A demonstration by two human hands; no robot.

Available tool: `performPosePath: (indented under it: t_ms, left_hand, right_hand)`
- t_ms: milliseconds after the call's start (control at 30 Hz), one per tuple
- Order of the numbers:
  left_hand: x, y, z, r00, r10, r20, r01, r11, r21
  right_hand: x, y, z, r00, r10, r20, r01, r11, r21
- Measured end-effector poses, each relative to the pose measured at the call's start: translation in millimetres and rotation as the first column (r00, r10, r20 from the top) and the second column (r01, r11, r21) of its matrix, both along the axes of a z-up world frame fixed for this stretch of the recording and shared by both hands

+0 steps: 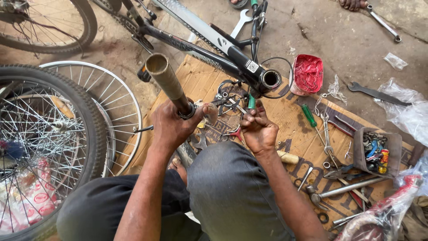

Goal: The person sits on the floor and works on a bicycle frame, specifically the head tube area. They insert a metal tube into the frame, apply red grease to the interior, and use a hammer to tap the tube into place. The person also handles small metal parts and uses a screwdriver to manipulate components within the frame.

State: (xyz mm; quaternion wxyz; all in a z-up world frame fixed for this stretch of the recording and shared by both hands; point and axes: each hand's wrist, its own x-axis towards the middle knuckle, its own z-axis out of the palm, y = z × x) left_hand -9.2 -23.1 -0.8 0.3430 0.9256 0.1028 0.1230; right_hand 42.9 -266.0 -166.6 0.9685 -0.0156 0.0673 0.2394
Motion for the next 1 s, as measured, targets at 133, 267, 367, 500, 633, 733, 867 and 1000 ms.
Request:
performPosePath:
  t_ms: [133, 267, 367, 500, 633, 733, 867, 1000]
  left_hand:
    - [0, 2, -1, 1.0, 0.003, -0.01, -0.003, 0.999, -0.041]
    - [-3, 3, -1, 0.999, 0.021, -0.03, -0.023, 0.998, -0.061]
    - [0, 3, 0, 1.0, 0.018, 0.003, -0.018, 1.0, -0.012]
    - [1, 5, 0, 1.0, -0.008, 0.01, 0.008, 1.0, 0.013]
    - [0, 10, -2, 0.998, -0.045, 0.054, 0.046, 0.999, -0.024]
    - [0, 16, -8, 0.996, -0.047, 0.081, 0.047, 0.999, -0.002]
    - [-1, 23, -15, 0.998, -0.056, 0.015, 0.057, 0.995, -0.08]
    - [5, 28, -20, 0.997, 0.016, -0.069, -0.031, 0.974, -0.224]
  right_hand:
    - [-6, -17, 32, 0.994, 0.065, 0.086, -0.037, 0.957, -0.287]
    - [7, -76, -6, 0.97, 0.232, 0.073, -0.087, 0.61, -0.788]
    - [64, -134, -80, 0.97, 0.232, 0.076, 0.114, -0.157, -0.981]
    - [130, -221, -99, 0.873, 0.455, 0.177, 0.488, -0.815, -0.312]
    - [172, -264, -90, 0.822, 0.487, -0.295, 0.419, -0.868, -0.265]
    - [196, -272, -87, 0.727, 0.553, -0.406, 0.541, -0.826, -0.158]
    - [232, -262, -99, 0.665, 0.531, -0.526, 0.614, -0.789, -0.021]
    - [264, -247, -119, 0.64, 0.582, -0.501, 0.663, -0.748, -0.022]
